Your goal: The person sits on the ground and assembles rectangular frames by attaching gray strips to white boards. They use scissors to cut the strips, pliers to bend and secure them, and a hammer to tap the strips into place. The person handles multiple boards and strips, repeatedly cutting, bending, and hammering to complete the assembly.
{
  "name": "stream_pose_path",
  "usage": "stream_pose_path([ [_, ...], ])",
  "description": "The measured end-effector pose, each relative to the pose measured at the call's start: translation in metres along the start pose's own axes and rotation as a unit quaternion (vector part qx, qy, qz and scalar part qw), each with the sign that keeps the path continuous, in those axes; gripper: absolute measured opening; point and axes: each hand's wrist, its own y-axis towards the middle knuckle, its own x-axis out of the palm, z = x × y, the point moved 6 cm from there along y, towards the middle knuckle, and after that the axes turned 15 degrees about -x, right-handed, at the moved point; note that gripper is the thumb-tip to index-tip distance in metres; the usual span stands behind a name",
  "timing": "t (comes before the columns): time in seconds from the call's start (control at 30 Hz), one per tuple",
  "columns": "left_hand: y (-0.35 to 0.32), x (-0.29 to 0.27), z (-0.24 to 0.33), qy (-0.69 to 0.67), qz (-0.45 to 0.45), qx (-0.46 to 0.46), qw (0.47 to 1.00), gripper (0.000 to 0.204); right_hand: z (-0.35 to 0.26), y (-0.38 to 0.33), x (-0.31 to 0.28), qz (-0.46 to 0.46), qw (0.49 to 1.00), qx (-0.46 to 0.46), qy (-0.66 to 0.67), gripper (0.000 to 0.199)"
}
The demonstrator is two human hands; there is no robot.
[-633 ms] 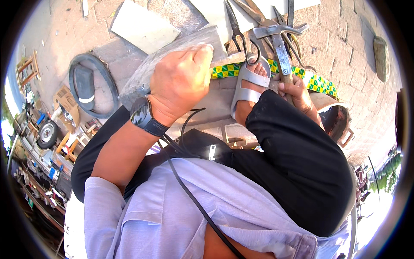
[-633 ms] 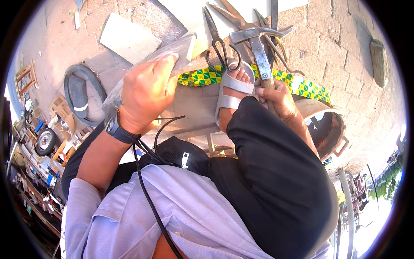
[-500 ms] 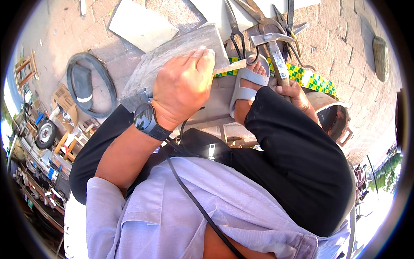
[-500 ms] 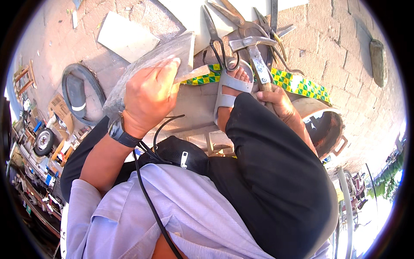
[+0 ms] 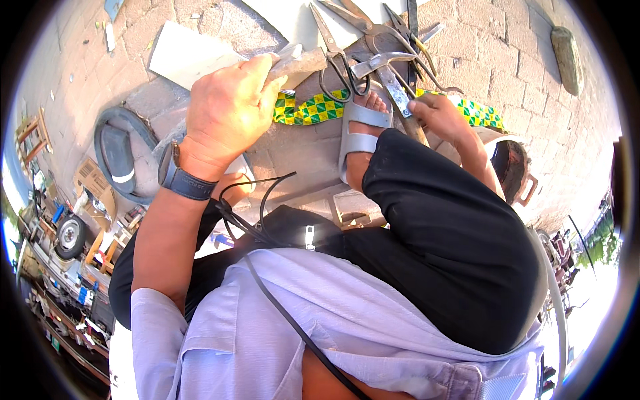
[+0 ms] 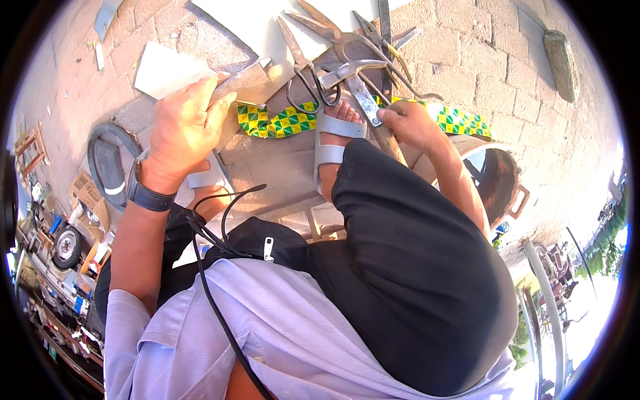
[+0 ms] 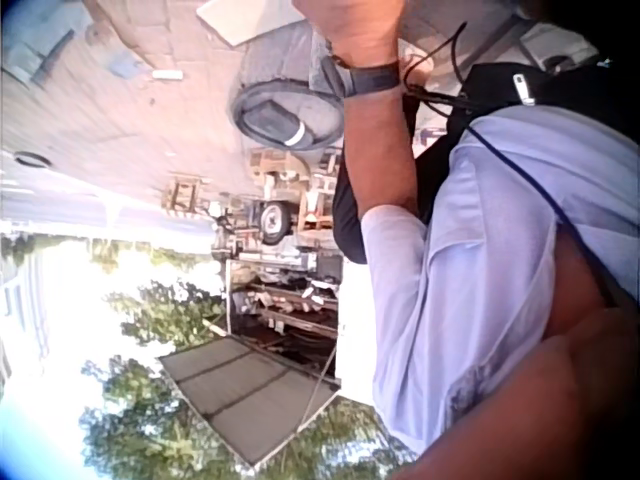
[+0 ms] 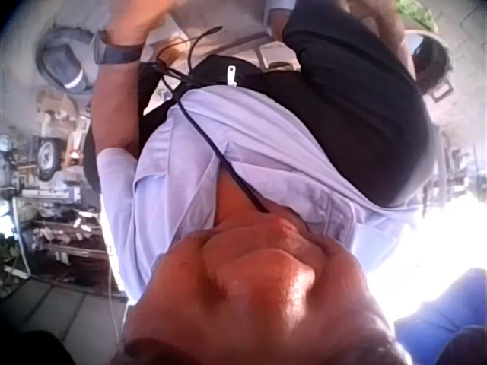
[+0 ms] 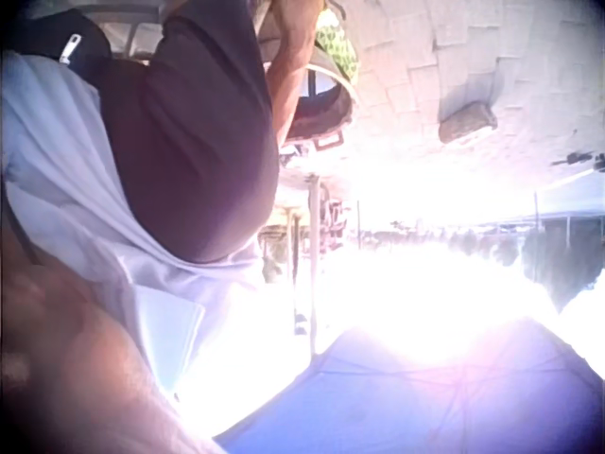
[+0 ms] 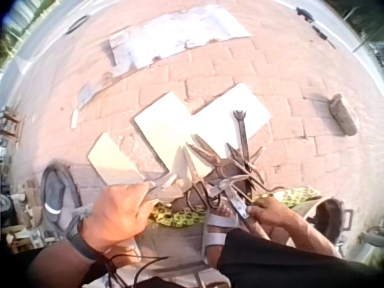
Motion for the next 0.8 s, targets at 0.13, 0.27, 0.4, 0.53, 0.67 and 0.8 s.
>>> stream_pose_path([
  [0.13,0.004,-0.004,-0.005,-0.005,-0.003,0.004,1.000,0.027,-0.018,0.035,-0.041,0.216,0.851,-0.214,-0.428,0.040],
  [0.27,0.008,-0.009,-0.010,-0.028,0.005,-0.039,0.999,0.026,-0.018,0.048,-0.035,0.204,0.908,-0.098,-0.352,0.054],
  [0.4,0.008,-0.015,-0.011,0.006,0.057,-0.064,0.996,0.025,-0.001,0.056,-0.035,0.209,0.918,-0.101,-0.322,0.059],
  [0.53,0.012,-0.016,-0.018,0.034,0.051,-0.105,0.993,0.024,-0.007,0.055,-0.041,0.228,0.897,-0.149,-0.347,0.053],
  [0.67,0.011,-0.006,-0.014,0.040,0.043,-0.130,0.990,0.024,-0.081,0.037,-0.018,0.254,0.862,-0.263,-0.352,0.034],
  [0.8,-0.006,0.008,0.008,0.016,0.095,-0.064,0.993,0.029,-0.115,0.039,0.030,0.163,0.878,-0.295,-0.340,0.031],
])
